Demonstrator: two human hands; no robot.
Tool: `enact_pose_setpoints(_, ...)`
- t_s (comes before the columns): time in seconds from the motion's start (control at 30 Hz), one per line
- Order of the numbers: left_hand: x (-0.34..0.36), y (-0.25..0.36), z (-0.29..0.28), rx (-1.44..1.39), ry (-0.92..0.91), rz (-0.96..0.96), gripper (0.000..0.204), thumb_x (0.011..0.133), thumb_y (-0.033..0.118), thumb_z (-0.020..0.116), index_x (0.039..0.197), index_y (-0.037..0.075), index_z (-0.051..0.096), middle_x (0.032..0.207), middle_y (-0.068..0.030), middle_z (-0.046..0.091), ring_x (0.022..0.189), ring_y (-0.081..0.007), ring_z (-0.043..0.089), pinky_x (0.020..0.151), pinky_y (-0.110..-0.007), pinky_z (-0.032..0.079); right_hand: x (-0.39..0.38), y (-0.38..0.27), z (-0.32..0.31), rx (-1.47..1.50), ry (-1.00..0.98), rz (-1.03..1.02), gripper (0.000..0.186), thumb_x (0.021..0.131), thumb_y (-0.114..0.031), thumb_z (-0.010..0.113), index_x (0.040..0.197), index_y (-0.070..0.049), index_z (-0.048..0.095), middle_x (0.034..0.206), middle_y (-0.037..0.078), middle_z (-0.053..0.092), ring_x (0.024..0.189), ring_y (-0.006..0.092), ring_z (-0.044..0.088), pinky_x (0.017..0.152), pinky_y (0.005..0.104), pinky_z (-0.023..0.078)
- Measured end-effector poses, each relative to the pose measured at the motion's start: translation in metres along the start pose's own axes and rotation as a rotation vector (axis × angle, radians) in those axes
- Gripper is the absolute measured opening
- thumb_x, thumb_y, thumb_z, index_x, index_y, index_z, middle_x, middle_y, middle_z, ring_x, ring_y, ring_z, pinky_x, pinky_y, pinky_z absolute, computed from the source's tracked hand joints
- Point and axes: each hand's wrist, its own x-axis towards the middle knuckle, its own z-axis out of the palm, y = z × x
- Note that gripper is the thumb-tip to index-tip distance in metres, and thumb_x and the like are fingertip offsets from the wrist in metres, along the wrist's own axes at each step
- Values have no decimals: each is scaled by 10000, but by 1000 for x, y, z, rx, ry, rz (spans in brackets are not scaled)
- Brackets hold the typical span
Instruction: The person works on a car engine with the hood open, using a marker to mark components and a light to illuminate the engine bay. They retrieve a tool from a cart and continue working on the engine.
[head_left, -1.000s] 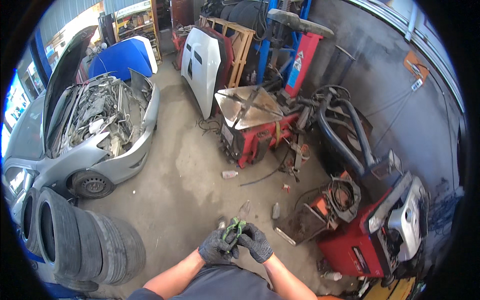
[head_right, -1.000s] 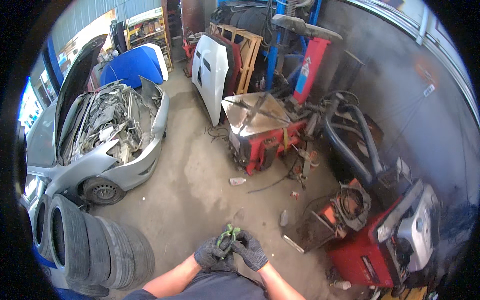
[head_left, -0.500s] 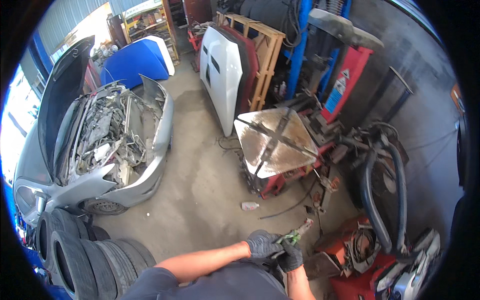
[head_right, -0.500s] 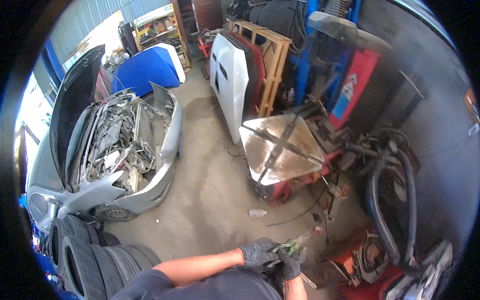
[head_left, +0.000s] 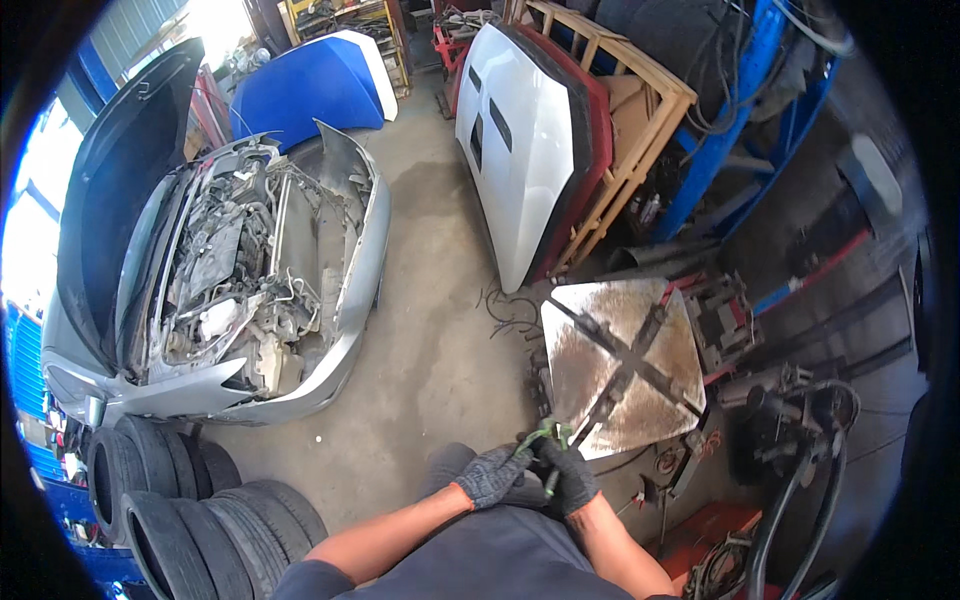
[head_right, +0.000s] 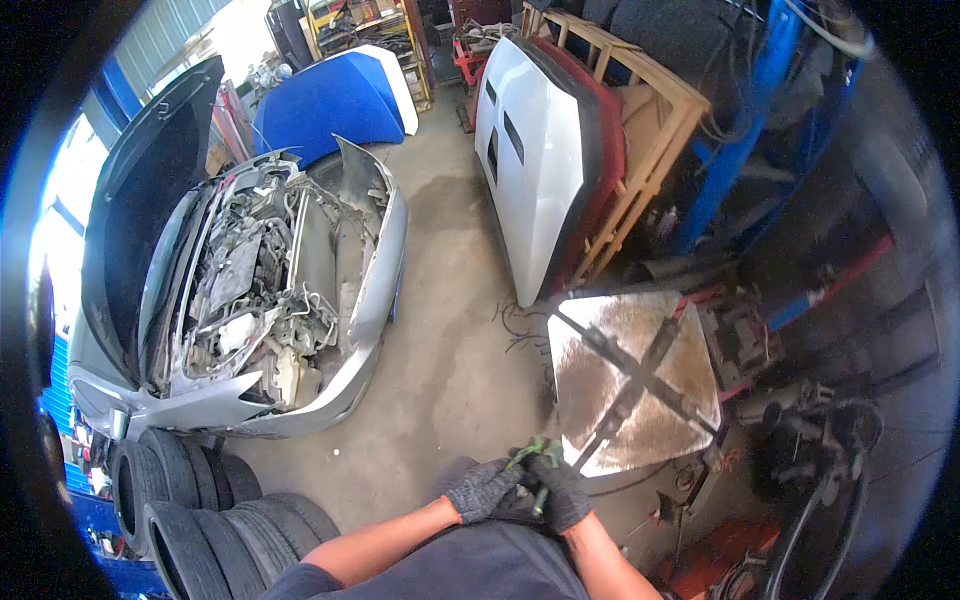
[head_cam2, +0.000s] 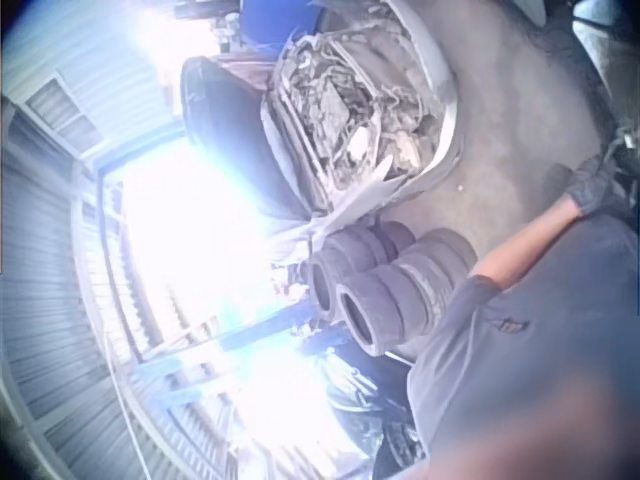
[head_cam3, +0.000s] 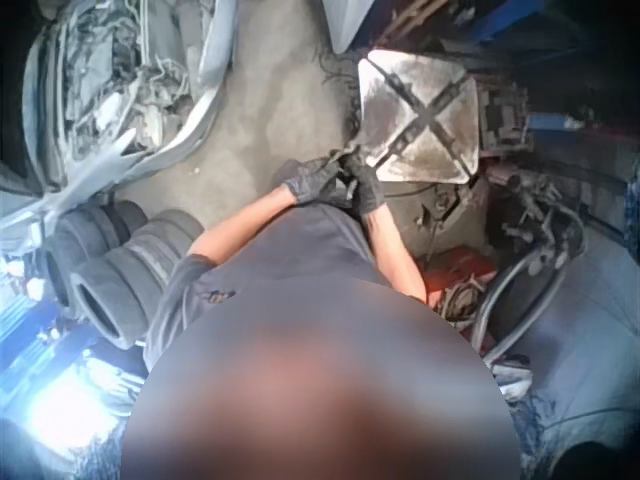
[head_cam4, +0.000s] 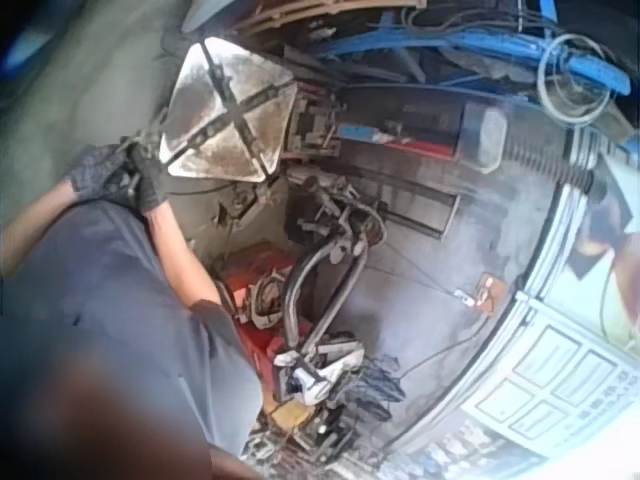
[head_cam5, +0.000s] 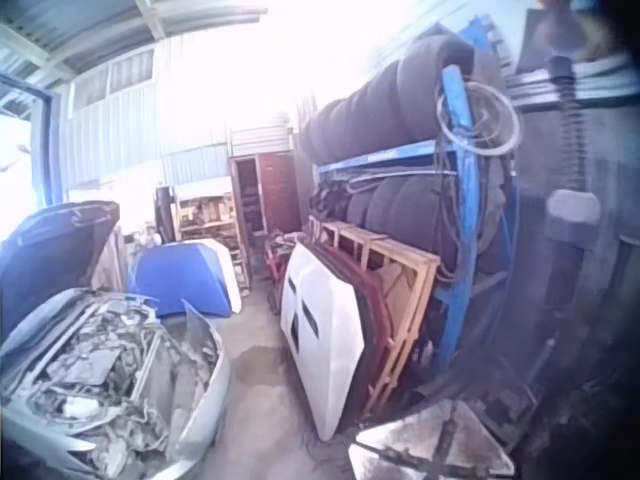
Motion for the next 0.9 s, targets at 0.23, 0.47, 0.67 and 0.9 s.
enact_pose_setpoints(0.23, 104, -22, -149, 72, -113, -21, 534, 1197, 456, 402, 1273, 24, 707, 1176, -216, 779, 1097, -397, 742, 1014, -494, 558, 182, -38, 54, -100, 139, 60, 413, 1079, -194, 717, 1432, -14, 599, 1282, 173, 769, 1174, 276, 747, 1082, 439, 601)
enact_pose_setpoints(0.47, 265, 17, -320, 3, -105, -23, 471, 1129, 471, 583, 1157, 39, 766, 1004, -175, 813, 972, -382, 776, 904, -481, 595, 263, -96, 60, -717, 555, -50, 370, 1063, -356, 672, 1165, -23, 798, 988, 152, 807, 927, 244, 777, 812, 389, 589)
enact_pose_setpoints(0.67, 437, 163, -370, 334, 2, 430, 398, 1075, 407, 666, 1145, 29, 770, 1103, -263, 778, 1053, -486, 733, 918, -543, 583, 280, -106, 38, -400, 944, -87, 537, 1012, -547, 746, 1132, -32, 845, 1029, 109, 796, 956, 214, 688, 827, 380, 525)
enact_pose_setpoints(0.9, 562, 402, -356, 148, -10, 834, 372, 1094, 327, 679, 1090, -40, 744, 919, -167, 773, 882, -228, 728, 828, -416, 575, 317, -120, -6, -71, 1040, -341, 480, 997, -519, 816, 1006, -40, 822, 772, 64, 751, 619, 167, 663, 555, 344, 498)
